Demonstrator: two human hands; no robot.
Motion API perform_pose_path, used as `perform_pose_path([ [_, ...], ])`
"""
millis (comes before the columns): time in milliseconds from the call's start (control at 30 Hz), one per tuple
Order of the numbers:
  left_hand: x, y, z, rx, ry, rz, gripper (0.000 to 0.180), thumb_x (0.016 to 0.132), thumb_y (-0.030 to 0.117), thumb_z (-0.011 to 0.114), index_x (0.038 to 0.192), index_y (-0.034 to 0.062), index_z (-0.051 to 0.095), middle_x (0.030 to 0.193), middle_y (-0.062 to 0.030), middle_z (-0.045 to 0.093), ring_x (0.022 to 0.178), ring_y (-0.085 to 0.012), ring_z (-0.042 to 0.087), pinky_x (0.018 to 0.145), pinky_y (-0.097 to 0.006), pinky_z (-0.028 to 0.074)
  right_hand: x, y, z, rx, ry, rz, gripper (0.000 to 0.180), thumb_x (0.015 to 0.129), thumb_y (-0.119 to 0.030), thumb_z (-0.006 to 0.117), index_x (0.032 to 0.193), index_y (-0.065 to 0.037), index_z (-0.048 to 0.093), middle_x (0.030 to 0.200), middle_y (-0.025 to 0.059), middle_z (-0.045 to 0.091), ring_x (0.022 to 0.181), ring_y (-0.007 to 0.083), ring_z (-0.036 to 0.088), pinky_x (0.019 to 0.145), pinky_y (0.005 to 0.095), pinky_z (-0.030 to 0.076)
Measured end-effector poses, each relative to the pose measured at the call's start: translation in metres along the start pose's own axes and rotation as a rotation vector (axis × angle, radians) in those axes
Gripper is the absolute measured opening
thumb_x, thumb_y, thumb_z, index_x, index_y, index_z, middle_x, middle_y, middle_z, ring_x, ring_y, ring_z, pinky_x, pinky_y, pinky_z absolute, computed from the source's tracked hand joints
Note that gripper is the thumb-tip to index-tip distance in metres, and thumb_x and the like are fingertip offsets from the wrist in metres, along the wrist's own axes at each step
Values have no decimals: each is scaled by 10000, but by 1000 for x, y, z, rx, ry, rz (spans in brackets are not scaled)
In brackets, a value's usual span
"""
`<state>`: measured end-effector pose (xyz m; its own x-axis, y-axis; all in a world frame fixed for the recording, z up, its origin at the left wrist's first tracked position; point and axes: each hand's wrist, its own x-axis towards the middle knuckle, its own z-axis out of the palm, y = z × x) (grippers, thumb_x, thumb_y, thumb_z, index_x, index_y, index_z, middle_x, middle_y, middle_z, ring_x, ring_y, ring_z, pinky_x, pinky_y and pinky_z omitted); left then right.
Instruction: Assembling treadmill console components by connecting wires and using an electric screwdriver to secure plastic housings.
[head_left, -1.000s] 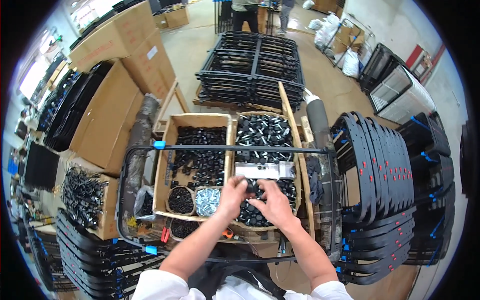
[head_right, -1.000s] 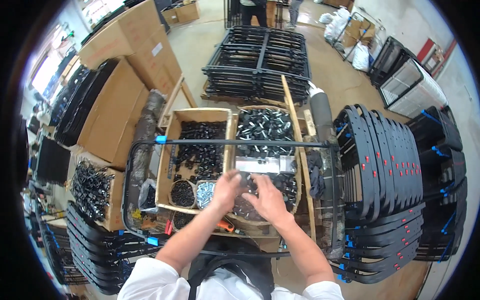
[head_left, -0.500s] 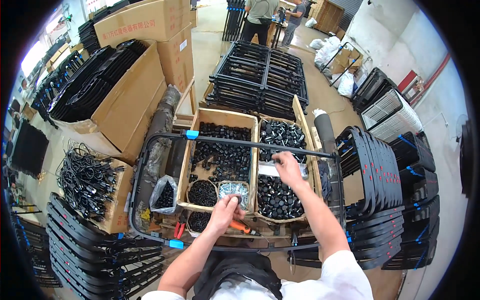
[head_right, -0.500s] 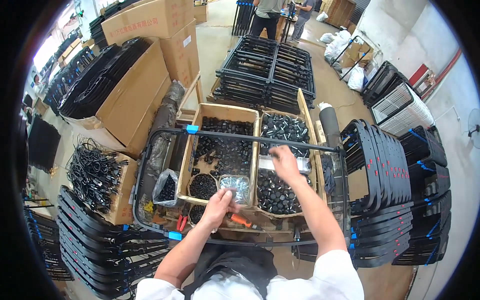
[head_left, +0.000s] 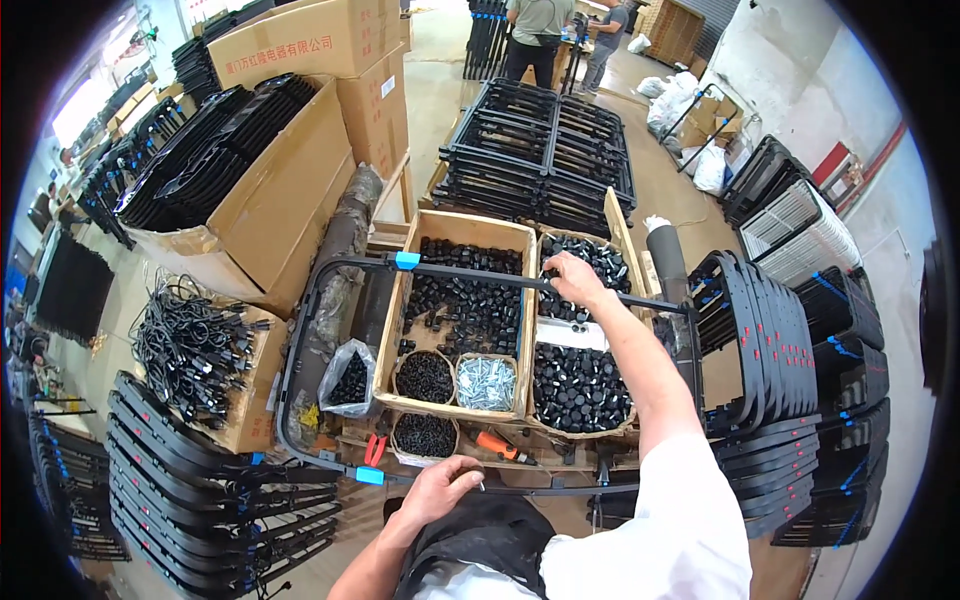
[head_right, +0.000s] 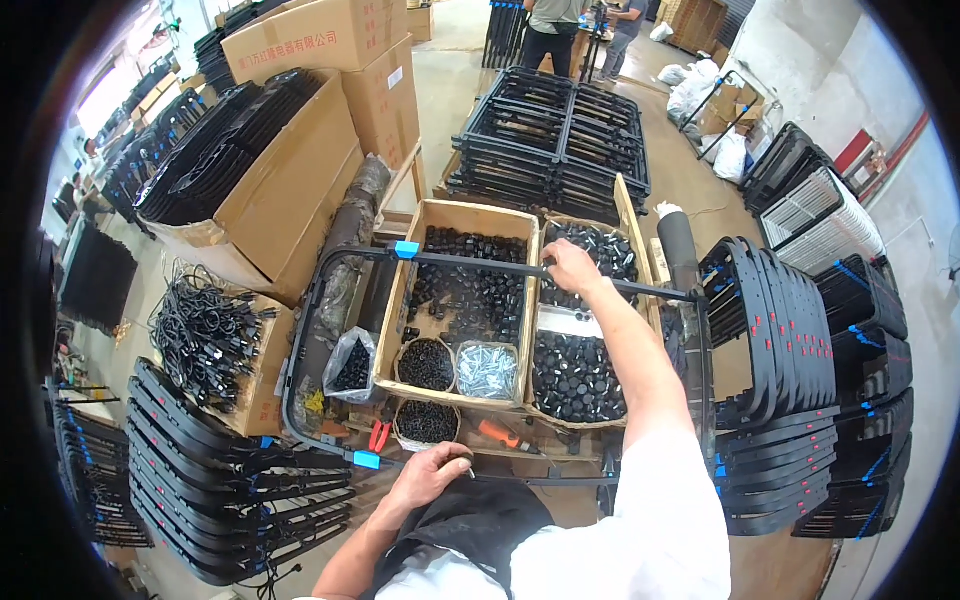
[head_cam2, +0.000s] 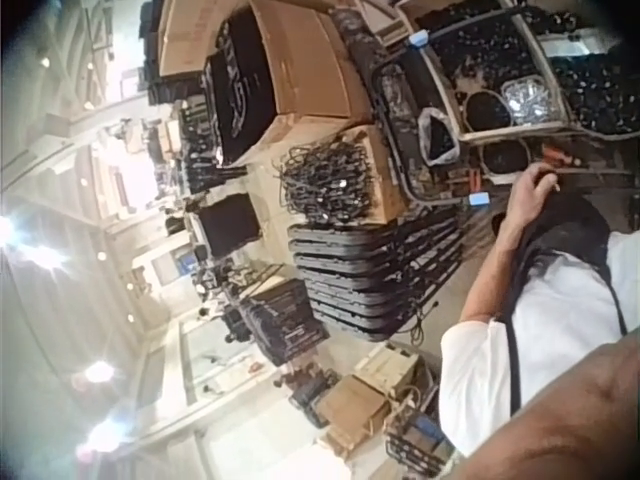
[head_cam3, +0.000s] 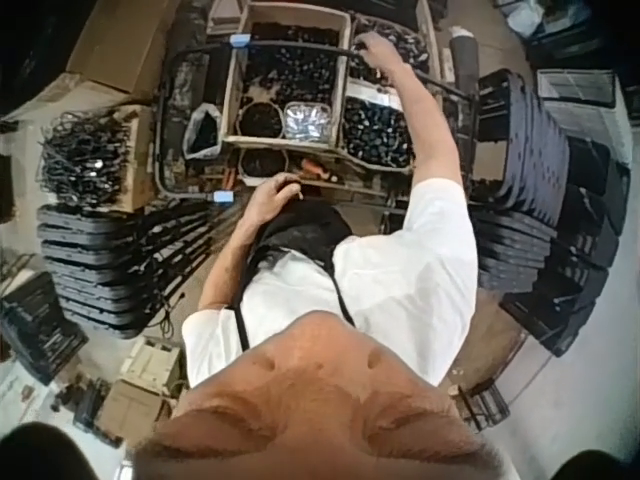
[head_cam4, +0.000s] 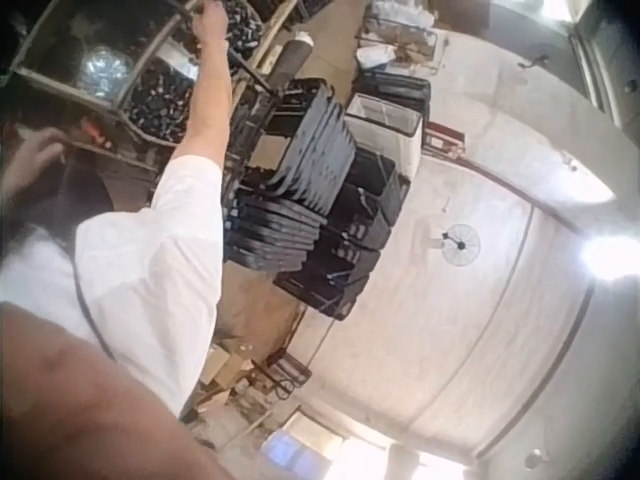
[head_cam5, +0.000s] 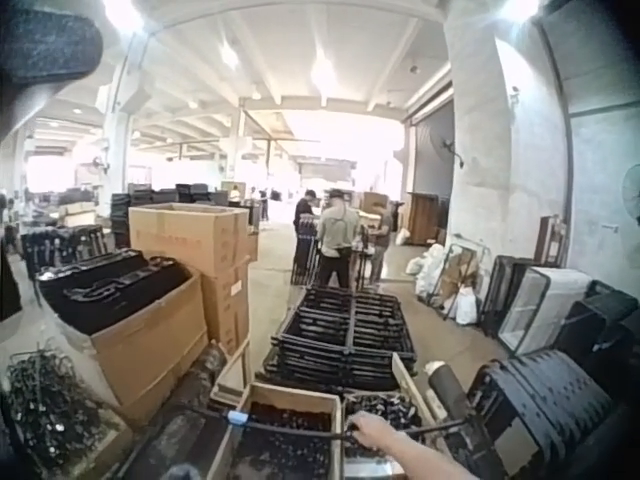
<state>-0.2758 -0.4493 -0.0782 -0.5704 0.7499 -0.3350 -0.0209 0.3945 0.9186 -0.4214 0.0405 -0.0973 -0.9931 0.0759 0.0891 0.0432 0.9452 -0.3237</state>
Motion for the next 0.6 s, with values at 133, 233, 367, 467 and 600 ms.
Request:
perform_pose_path([
  [133, -3, -25, 20, -157, 98, -94, 366, 1048, 250, 676, 1335, 22, 672, 1164, -106, 773, 1058, -181, 719, 950, -330, 557, 14, -3, -1, -34, -64, 15, 281, 885, -151, 684, 1145, -57, 733, 1151, 175, 701, 1124, 379, 685, 984, 475, 556],
  [233, -3, -9, 34, -142, 119, -129, 369, 1062, 225, 644, 1375, 30, 649, 1190, -115, 768, 1085, -194, 724, 965, -338, 556, 21, -10, -2, -147, -97, 67, 323, 938, -324, 688, 1143, -79, 733, 1054, 196, 750, 1040, 402, 723, 916, 515, 580],
  [367, -4, 6, 53, 7, 167, -67, 341, 1069, 207, 614, 1359, 31, 646, 1195, -141, 763, 1106, -262, 735, 968, -362, 561, 25, -11, 2, -192, -26, 71, 351, 994, -421, 639, 1126, -114, 748, 948, 186, 777, 934, 405, 758, 835, 535, 604],
  [467, -7, 1, 67, -24, 215, -37, 324, 1059, 216, 623, 1324, 33, 659, 1194, -161, 750, 1114, -326, 723, 979, -402, 553, 31, -14, 3, -230, -70, 115, 402, 1044, -449, 584, 1070, -100, 782, 980, 192, 780, 959, 394, 762, 863, 521, 613],
  [600, -7, -7, 79, 237, 289, 92, 334, 1001, 207, 689, 1293, 46, 675, 1221, -172, 718, 1174, -377, 654, 1035, -450, 511, 32, -10, 1, -178, -178, 155, 393, 1006, -382, 633, 1013, -17, 775, 1028, 223, 778, 934, 357, 779, 857, 472, 625],
])
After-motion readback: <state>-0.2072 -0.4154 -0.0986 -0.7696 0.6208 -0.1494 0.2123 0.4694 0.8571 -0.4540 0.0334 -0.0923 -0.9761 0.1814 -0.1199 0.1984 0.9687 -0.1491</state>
